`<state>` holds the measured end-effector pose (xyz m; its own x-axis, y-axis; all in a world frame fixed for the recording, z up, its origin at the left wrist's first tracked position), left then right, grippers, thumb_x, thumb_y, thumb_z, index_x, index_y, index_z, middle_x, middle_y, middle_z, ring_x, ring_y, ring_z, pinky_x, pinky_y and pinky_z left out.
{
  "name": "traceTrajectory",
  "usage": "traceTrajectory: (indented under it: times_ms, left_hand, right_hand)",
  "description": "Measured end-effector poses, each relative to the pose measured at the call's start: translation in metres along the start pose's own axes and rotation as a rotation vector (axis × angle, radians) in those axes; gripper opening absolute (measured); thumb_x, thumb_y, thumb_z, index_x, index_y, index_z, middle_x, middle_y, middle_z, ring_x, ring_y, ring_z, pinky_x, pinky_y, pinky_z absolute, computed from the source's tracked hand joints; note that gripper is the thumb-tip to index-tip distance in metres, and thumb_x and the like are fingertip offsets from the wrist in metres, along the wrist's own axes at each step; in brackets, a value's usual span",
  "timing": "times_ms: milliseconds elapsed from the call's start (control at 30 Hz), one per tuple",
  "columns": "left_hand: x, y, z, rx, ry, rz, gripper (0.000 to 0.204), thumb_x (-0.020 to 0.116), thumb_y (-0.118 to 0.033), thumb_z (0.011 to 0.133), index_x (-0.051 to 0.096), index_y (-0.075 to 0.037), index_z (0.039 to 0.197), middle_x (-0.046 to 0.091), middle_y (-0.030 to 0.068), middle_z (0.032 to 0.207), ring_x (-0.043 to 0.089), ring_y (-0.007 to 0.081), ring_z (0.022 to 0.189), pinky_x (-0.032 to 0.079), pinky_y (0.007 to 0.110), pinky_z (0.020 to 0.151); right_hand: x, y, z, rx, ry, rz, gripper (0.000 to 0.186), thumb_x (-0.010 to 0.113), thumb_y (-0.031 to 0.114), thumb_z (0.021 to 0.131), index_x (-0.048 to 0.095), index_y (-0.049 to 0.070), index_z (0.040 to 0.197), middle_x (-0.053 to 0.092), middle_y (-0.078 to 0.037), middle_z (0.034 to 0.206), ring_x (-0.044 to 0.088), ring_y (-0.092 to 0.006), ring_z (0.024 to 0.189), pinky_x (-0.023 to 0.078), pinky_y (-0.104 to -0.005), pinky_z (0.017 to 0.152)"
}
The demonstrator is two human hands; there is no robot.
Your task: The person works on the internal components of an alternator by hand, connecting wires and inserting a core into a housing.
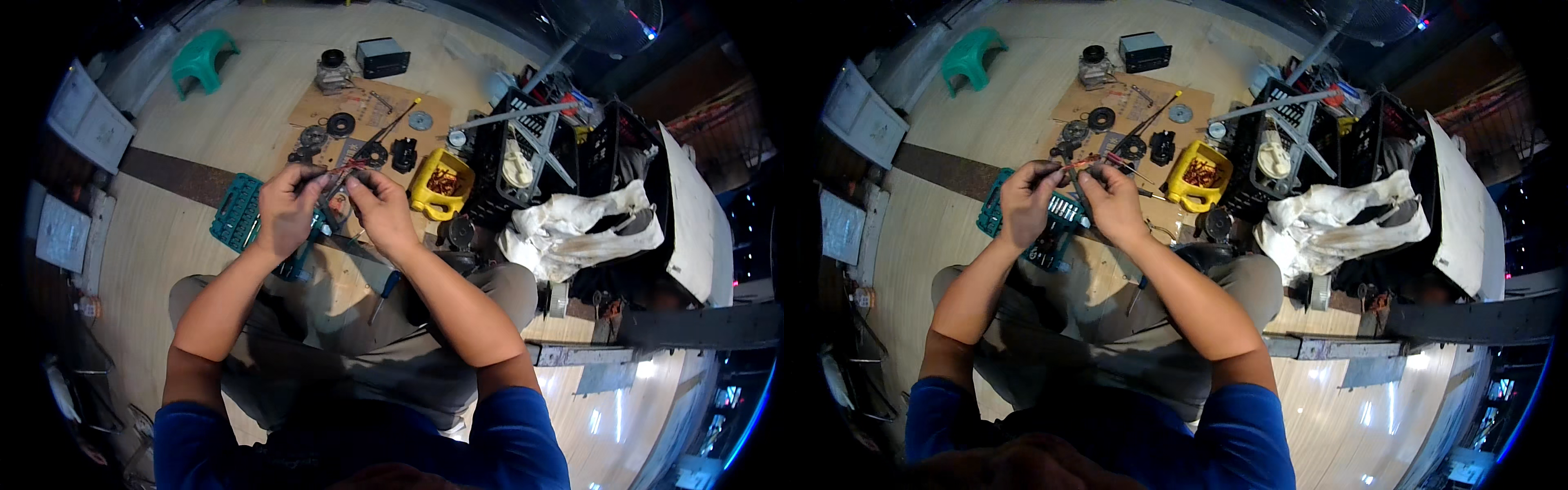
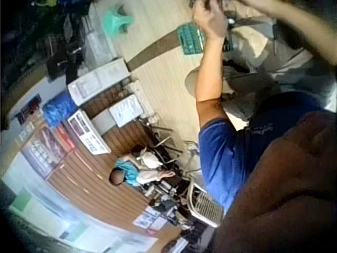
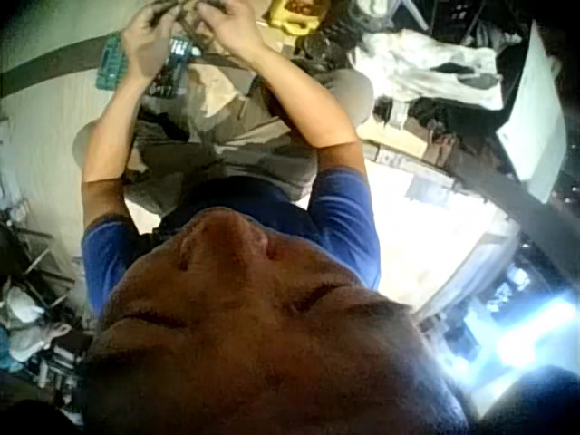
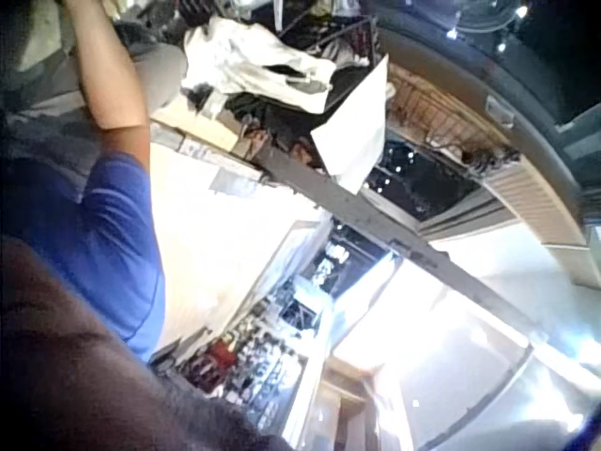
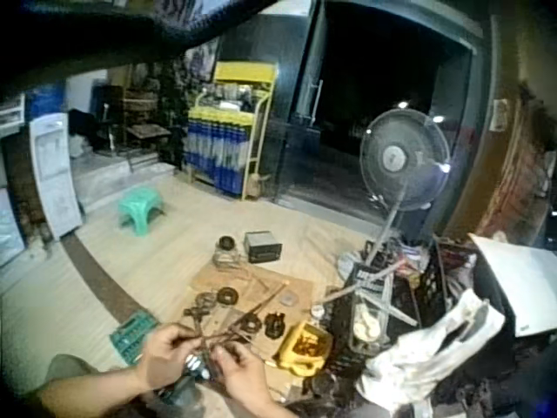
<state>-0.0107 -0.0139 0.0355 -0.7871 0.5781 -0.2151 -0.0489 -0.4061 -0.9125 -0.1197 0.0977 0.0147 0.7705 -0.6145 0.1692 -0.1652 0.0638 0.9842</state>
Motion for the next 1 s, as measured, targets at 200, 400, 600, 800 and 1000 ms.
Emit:
traceTrajectory:
  times_ms: [200,400,600,800,1000]
  left_hand:
    - [0.012,0.001,0.001,0.040,0.027,-0.053,0.010,0.063,-0.004,0.083,0.064,0.003,0.089,0.066,0.0108,0.082,0.062,0.0135,0.075,0.048,0.025,0.068]
    - [0.012,-0.004,0.001,0.044,0.074,-0.084,0.012,0.062,-0.004,0.084,0.064,0.005,0.092,0.066,0.0101,0.081,0.063,0.0123,0.073,0.049,0.025,0.065]
    - [0.012,-0.002,0.003,-0.040,0.108,-0.007,0.016,0.060,-0.007,0.086,0.063,0.005,0.095,0.067,0.0132,0.079,0.065,0.0164,0.068,0.051,0.029,0.062]
    - [0.009,-0.005,0.004,-0.003,0.175,0.232,0.018,0.055,-0.013,0.090,0.061,0.004,0.094,0.066,0.0136,0.075,0.064,0.0178,0.065,0.049,0.030,0.060]
    - [0.015,0.010,-0.002,-0.572,0.382,-0.556,0.020,0.051,-0.016,0.094,0.060,0.002,0.097,0.059,0.0013,0.073,0.053,0.0094,0.060,0.044,0.025,0.055]
  right_hand:
    - [-0.013,0.005,0.000,0.043,0.053,0.218,0.015,0.056,0.016,0.094,0.059,0.004,0.102,0.055,0.002,0.072,0.049,-0.0051,0.063,0.040,-0.0210,0.055]
    - [-0.016,0.004,0.004,0.113,0.100,0.387,0.013,0.060,0.014,0.091,0.060,0.004,0.100,0.058,0.002,0.072,0.050,-0.0056,0.060,0.040,-0.0211,0.051]
    - [-0.014,0.018,0.002,0.021,0.027,0.147,0.015,0.061,0.010,0.089,0.063,0.001,0.100,0.064,-0.002,0.084,0.056,-0.0064,0.068,0.047,-0.0212,0.062]
    - [-0.017,0.021,0.004,0.018,0.038,-0.019,0.012,0.062,0.009,0.088,0.065,-0.001,0.094,0.064,-0.001,0.079,0.056,-0.0057,0.069,0.046,-0.0213,0.061]
    - [-0.016,0.030,0.003,-0.149,0.035,-0.142,0.012,0.062,0.009,0.088,0.065,-0.002,0.092,0.063,0.000,0.075,0.053,-0.0050,0.067,0.044,-0.0215,0.060]
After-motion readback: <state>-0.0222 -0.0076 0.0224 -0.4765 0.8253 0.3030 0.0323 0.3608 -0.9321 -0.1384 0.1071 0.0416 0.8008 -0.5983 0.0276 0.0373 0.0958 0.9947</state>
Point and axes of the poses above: each hand's wrist, its own z-axis towards the middle knuckle, its own x-axis out of the palm, y = z × x, the point moved 3 cm from there along z, towards the middle knuckle
